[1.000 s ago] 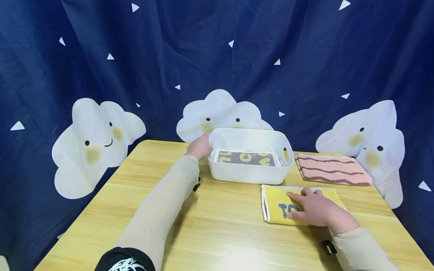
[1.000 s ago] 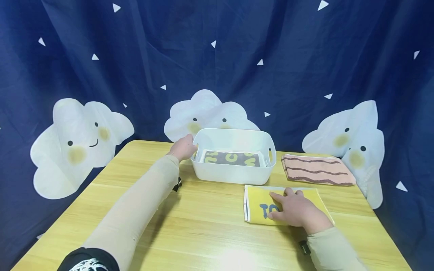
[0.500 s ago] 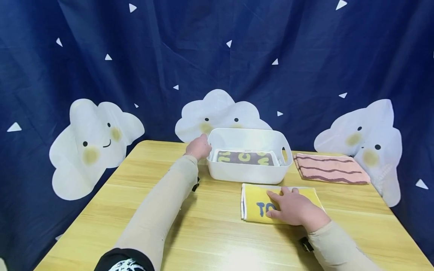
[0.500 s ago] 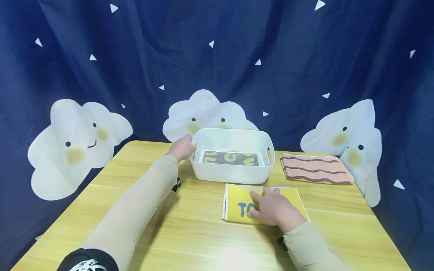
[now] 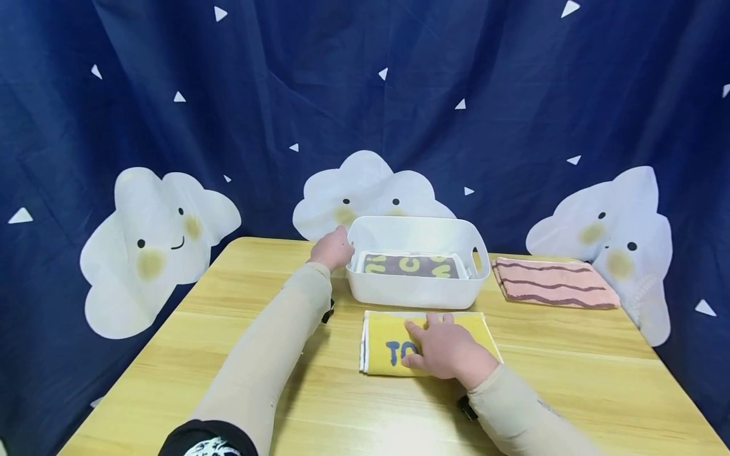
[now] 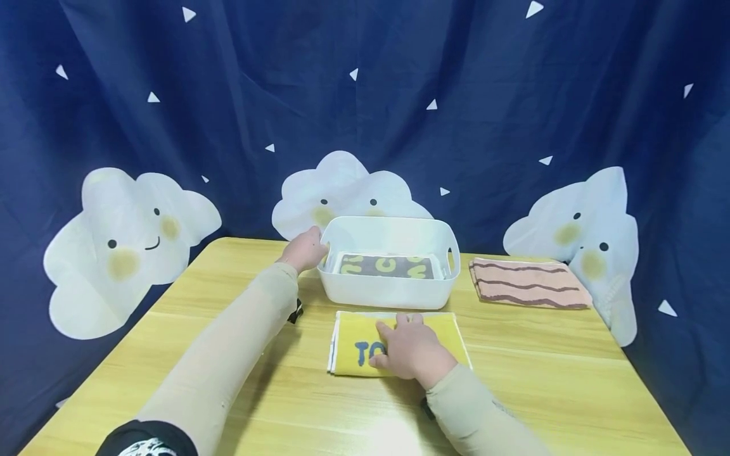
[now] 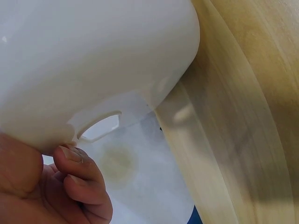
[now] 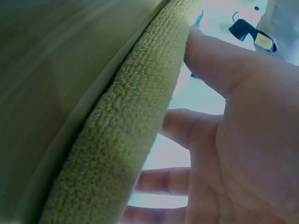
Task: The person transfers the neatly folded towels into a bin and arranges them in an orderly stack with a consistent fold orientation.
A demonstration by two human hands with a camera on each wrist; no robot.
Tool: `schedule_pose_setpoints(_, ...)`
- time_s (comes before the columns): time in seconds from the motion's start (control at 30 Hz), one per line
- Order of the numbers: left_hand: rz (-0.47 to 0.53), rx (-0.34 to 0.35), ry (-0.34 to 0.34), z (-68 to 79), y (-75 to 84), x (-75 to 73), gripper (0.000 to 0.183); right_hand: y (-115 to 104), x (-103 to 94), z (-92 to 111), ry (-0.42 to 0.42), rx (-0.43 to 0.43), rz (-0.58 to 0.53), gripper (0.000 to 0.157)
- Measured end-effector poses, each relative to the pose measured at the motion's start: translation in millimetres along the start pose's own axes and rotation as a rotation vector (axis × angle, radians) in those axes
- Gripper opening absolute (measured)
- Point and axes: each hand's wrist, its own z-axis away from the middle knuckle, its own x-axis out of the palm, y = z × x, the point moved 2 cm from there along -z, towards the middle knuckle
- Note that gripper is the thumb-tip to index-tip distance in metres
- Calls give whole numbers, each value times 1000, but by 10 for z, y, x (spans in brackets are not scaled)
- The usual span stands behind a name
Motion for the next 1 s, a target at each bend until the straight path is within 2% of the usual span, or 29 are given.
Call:
schedule_pose_setpoints(0.23,-3,6,19,-12,-4,1,30,-140,-29,-98,-2,-4,12,73)
schedule_pose_setpoints(0.5,-24,13,17,0,-41,-18,28,-91,-52,-116,1,-33,0,71)
schedule_pose_setpoints(0.63,-55,40,30,31,-84,-54,27,19,-73,-103,16,-77,-66,66)
schedule_pose_setpoints(0.77,-55,78,34,90,-120,-82,40,193,-104,-69,43,-128,-161,60)
schedule_pose_setpoints(1.0,-36,158,2,348,-128,-120,53,547,-172,36,112,-164,-320,51)
